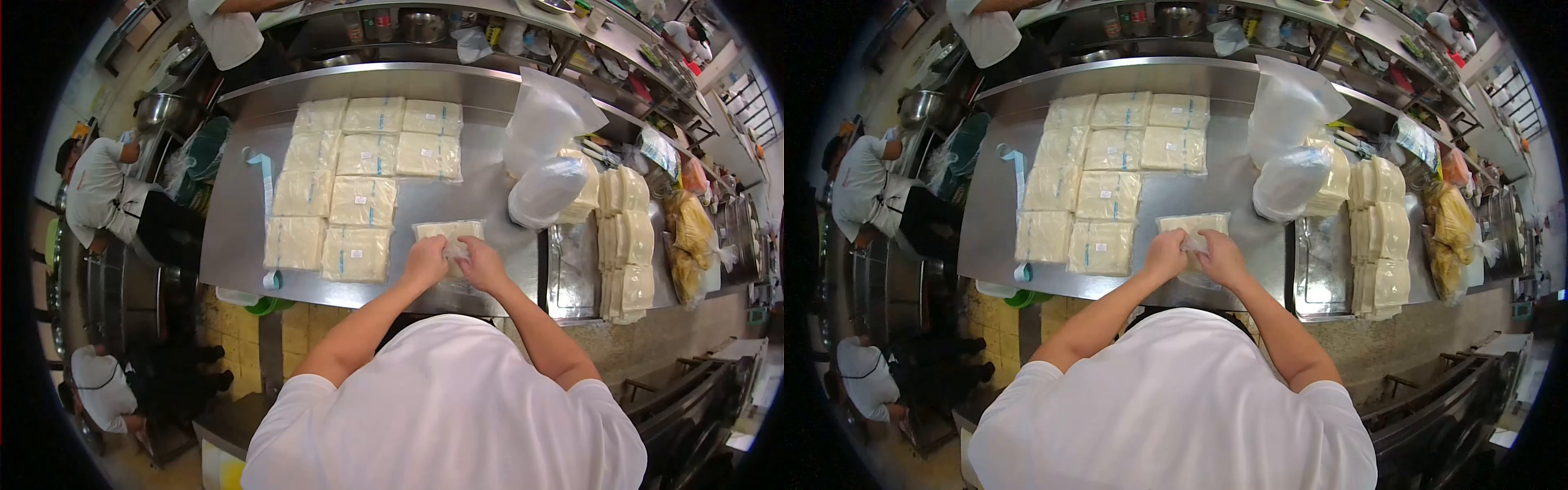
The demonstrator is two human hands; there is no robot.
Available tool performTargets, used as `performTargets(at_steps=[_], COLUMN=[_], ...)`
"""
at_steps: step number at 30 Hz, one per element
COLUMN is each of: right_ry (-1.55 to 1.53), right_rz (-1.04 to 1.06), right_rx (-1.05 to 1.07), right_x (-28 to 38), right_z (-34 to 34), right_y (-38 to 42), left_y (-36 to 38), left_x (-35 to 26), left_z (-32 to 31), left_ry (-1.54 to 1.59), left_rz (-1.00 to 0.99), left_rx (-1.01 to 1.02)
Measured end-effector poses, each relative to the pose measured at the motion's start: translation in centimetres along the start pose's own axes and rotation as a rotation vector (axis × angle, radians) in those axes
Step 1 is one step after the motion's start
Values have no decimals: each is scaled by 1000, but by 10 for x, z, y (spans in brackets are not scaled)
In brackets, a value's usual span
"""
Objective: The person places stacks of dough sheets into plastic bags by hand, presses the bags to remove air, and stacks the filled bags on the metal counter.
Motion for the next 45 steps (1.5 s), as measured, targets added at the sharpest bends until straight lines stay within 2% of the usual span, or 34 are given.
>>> performTargets(at_steps=[1,3,4,6,7,9,10,12,16,18,20,22,23,25,29,31,34,39,45], right_ry=[3,206,206,456,456,557,556,432,349,350,325,299,271,242,183,165,114,-25,25], right_rz=[-3,-30,-33,56,52,275,273,-12,-74,-190,-214,-241,-241,-245,-258,-284,-258,-417,-399], right_rx=[0,125,123,126,125,-38,-40,268,153,275,300,327,350,378,480,509,549,577,574], right_x=[-1,-7,-10,-17,-31,-41,-47,-72,-68,-73,-71,-75,-77,-83,-88,-89,-82,-74,-62], right_z=[0,-9,-10,-11,-15,-19,-19,-31,-22,-24,-22,-23,-24,-24,-25,-24,-22,-17,-14], right_y=[-2,-11,-17,-32,-37,-47,-56,-73,-86,-93,-99,-102,-103,-106,-110,-109,-104,-96,-96], left_y=[-2,-5,-6,-9,-11,-18,-21,-27,-38,-39,-40,-38,-38,-26,-24,-31,-33,-32,-32], left_x=[2,0,0,3,5,11,10,16,27,27,24,10,8,-16,-16,-2,2,3,5], left_z=[0,5,8,10,9,4,6,4,2,7,15,34,39,39,23,16,11,11,9], left_ry=[70,97,122,117,111,151,190,189,137,143,150,122,123,17,-108,-230,-194,-137,-60], left_rz=[61,48,35,9,-15,-85,-153,-121,-25,-4,18,-128,-125,-559,-499,-260,-211,-187,-85], left_rx=[40,-2,-45,-65,-91,-109,-132,-96,40,66,92,-60,-59,27,11,-4,-31,-50,-50])
Point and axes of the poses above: each hand's wrist, its own y-axis away from the middle knuckle, its own z-axis out of the back of the hand, x = y × z, the point moved 6 cm from there along -y, towards the middle knuckle, and after that the axes turned 6 degrees about -y, right-handed, at the moved point
